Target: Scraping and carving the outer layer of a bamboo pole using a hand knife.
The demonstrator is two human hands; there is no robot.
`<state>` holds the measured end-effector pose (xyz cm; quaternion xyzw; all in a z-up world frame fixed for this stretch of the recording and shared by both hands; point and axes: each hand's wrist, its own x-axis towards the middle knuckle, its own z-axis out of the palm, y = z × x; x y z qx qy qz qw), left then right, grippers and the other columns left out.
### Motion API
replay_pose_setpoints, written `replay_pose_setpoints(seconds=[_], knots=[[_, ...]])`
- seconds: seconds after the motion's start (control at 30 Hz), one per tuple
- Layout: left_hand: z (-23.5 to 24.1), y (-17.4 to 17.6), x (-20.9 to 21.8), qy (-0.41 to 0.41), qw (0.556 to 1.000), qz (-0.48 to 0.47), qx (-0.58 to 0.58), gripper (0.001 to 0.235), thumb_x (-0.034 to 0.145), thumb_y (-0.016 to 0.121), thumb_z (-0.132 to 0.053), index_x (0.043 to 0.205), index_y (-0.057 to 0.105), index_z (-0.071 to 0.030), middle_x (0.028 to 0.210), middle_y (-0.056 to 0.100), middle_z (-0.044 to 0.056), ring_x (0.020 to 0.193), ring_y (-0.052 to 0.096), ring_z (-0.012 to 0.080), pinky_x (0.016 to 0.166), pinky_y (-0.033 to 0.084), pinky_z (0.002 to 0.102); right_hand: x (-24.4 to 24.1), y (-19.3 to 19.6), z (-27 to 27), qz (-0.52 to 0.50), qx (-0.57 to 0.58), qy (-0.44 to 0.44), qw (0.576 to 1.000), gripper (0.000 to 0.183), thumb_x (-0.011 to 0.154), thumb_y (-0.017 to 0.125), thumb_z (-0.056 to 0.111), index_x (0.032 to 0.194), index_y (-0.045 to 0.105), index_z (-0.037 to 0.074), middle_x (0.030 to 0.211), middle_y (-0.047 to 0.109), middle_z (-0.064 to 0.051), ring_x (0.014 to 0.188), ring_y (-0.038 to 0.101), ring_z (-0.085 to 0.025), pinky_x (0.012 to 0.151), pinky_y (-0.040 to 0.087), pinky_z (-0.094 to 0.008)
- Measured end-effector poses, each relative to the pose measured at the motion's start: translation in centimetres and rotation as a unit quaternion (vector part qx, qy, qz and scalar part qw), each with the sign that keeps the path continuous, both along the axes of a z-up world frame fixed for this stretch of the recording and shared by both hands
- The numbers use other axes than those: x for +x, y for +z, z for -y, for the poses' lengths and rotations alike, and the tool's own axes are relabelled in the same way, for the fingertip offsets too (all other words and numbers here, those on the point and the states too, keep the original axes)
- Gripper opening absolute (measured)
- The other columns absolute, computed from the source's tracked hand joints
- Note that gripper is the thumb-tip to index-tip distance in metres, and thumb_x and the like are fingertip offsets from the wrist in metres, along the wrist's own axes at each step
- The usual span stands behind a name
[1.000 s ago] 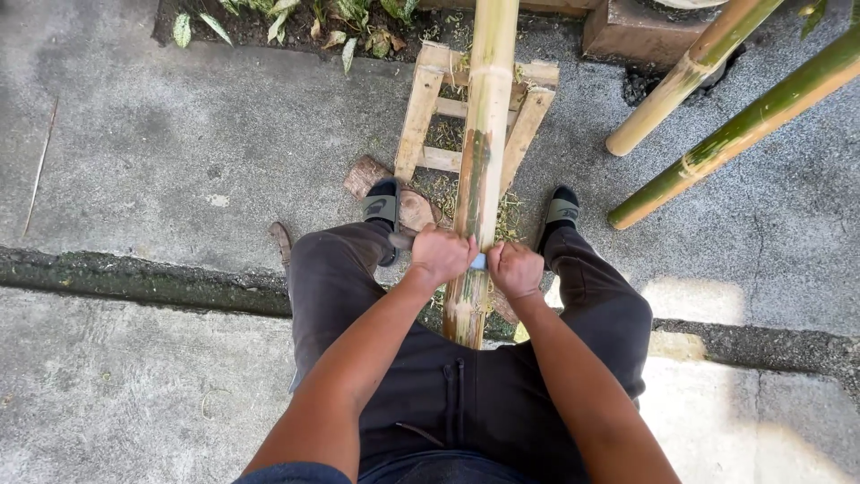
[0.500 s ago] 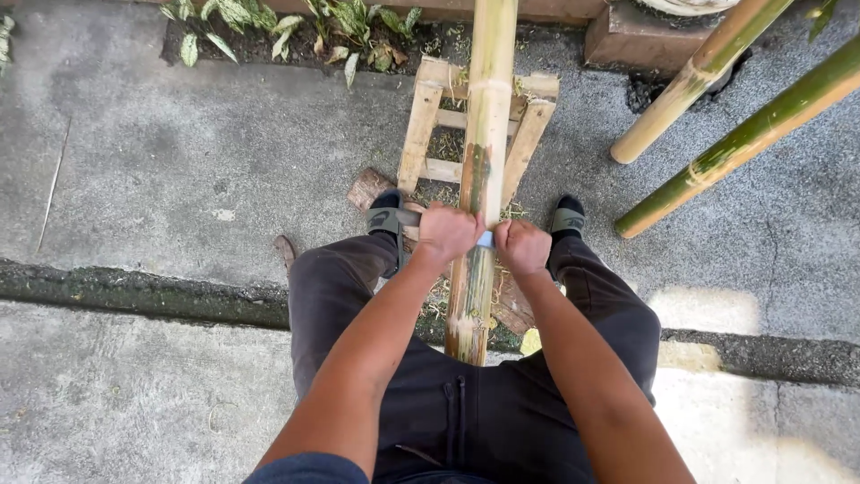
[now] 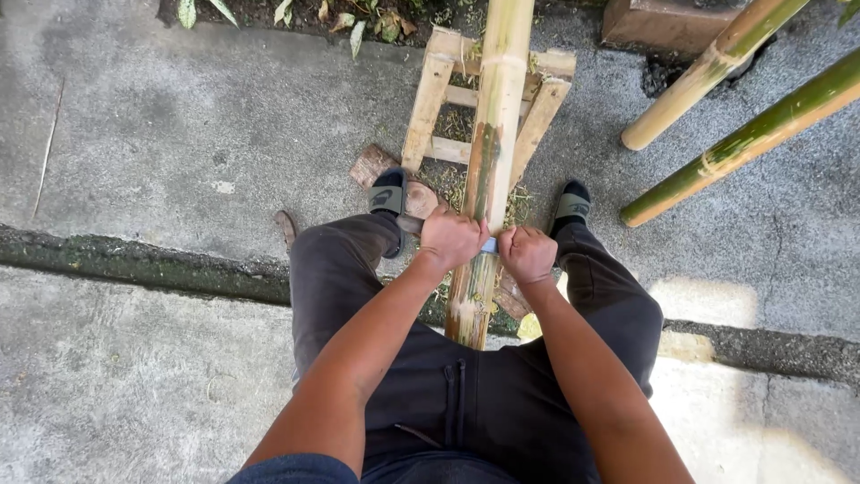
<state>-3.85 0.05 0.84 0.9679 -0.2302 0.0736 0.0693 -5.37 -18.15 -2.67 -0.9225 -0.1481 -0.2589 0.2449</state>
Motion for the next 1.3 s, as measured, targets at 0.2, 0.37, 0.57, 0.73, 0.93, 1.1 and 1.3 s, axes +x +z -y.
replay_pose_setpoints(seconds=[0.2,0.37,0.57,0.73,0.93,1.1,1.3], knots=[[0.1,-0.8,-3.0,0.013,1.0,-0.023,-0.008,0.049,0.099,0.05,-0.03,0.056,0.068,-0.015,0.057,0.068,0.006,0.043,0.062,0.0222,0.065,0.05,0.043,-3.0,-0.6,0.2,-0.034,0.019,0.016,0.999,0.035,0.094,0.059,0.013,0.059,0.055,0.007,0.059,0.058,-0.012,0.049,0.056,-0.031,0.048,0.046,-0.042],[0.1,-0.7,-6.7,0.011,1.0,-0.008,-0.014,0.049,0.099,0.05,-0.029,0.057,0.068,-0.014,0.056,0.068,0.006,0.044,0.061,0.0223,0.063,0.05,0.041,-6.3,0.8,0.3,-0.056,0.016,0.042,0.997,0.035,0.095,0.058,0.013,0.06,0.056,0.007,0.057,0.057,-0.011,0.048,0.057,-0.029,0.046,0.045,-0.041],[0.6,1.8,-0.9,0.02,0.993,-0.11,0.031,0.057,0.104,0.045,-0.033,0.055,0.068,-0.014,0.056,0.068,0.007,0.044,0.064,0.0226,0.058,0.051,0.041,-1.6,-1.7,0.6,-0.056,0.005,0.015,0.998,0.036,0.095,0.06,0.014,0.059,0.056,0.009,0.055,0.058,-0.01,0.045,0.057,-0.029,0.042,0.043,-0.042],[1.1,0.4,4.6,0.024,0.994,-0.099,0.03,0.056,0.102,0.047,-0.035,0.053,0.07,-0.017,0.055,0.069,0.007,0.046,0.065,0.0248,0.06,0.051,0.043,3.8,-0.9,1.0,-0.005,-0.008,0.014,1.0,0.033,0.095,0.062,0.014,0.063,0.057,0.008,0.06,0.059,-0.012,0.051,0.058,-0.031,0.046,0.046,-0.044],[1.1,0.0,4.5,0.022,1.0,0.011,0.01,0.052,0.098,0.052,-0.032,0.051,0.069,-0.017,0.055,0.069,0.007,0.044,0.063,0.0241,0.06,0.05,0.042,4.5,-0.6,1.0,0.0,0.023,0.018,1.0,0.03,0.094,0.061,0.012,0.065,0.059,0.007,0.064,0.061,-0.012,0.054,0.061,-0.032,0.049,0.048,-0.044],[0.9,0.8,2.9,0.031,0.998,-0.046,0.021,0.053,0.1,0.052,-0.03,0.052,0.069,-0.017,0.054,0.068,0.006,0.043,0.062,0.024,0.056,0.048,0.042,3.3,-1.0,1.0,-0.025,0.024,0.038,0.999,0.031,0.094,0.062,0.012,0.063,0.058,0.007,0.062,0.06,-0.013,0.053,0.059,-0.032,0.051,0.048,-0.045],[0.8,1.1,-1.8,0.026,0.994,-0.101,0.043,0.057,0.102,0.048,-0.032,0.051,0.068,-0.015,0.052,0.068,0.006,0.042,0.063,0.0207,0.058,0.051,0.041,-2.1,-1.1,1.1,-0.06,0.045,0.055,0.996,0.033,0.094,0.061,0.013,0.061,0.058,0.007,0.058,0.059,-0.012,0.047,0.057,-0.028,0.047,0.048,-0.042]])
